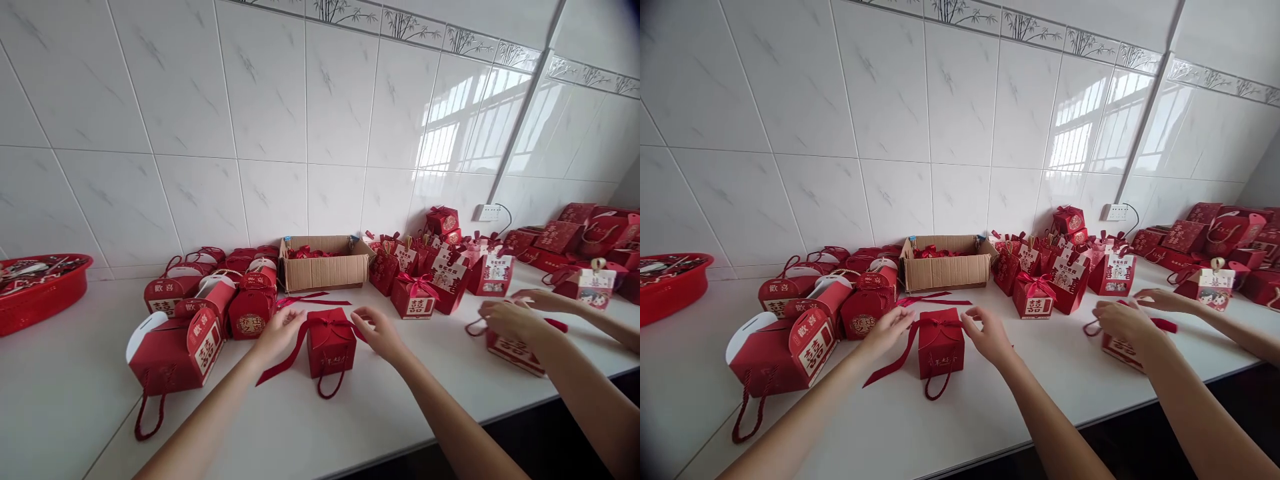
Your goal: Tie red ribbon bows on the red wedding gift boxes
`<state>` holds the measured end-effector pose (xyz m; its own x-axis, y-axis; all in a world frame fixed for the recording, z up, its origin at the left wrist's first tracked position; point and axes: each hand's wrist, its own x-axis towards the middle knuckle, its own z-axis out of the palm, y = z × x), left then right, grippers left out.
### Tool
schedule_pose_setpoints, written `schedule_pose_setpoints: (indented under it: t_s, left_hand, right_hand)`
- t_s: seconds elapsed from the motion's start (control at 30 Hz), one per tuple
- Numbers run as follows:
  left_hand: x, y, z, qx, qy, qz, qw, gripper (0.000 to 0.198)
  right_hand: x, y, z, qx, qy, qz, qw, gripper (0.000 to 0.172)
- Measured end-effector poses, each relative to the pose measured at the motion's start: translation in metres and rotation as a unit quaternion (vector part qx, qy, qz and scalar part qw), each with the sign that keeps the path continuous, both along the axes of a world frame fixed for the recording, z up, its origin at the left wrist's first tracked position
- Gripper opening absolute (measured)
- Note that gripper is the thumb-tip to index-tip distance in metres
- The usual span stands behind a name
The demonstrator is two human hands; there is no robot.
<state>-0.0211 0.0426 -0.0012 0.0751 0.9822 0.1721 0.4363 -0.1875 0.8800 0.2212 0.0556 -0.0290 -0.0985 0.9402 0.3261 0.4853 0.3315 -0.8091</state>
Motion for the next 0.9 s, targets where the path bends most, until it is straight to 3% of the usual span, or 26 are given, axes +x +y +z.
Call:
schedule_pose_setpoints:
  t_s: [0.27, 0.5, 0.67, 0.9]
  left_hand:
    - [0.017, -0.003, -0.007, -0.147, -0.096, -0.04, 0.984, 0.049]
    - [0.014, -0.011, -0.002, -0.181, -0.121, -0.072, 0.973, 0.058]
    - [0.01, -0.016, 0.004, -0.201, -0.097, -0.083, 0.971, 0.051]
    - [0.008, -0.018, 0.001, -0.225, -0.092, -0.128, 0.962, 0.053]
  right_hand:
    - [-0.016, 0.005, -0.004, -0.126, 0.108, 0.104, 0.981, 0.045]
    - [-0.006, -0.008, 0.003, -0.204, 0.114, 0.152, 0.96, 0.052]
    - [0.003, -0.011, 0.011, -0.239, 0.117, 0.17, 0.949, 0.05]
    - [0.006, -0.016, 0.013, -0.236, 0.161, 0.189, 0.939, 0.046]
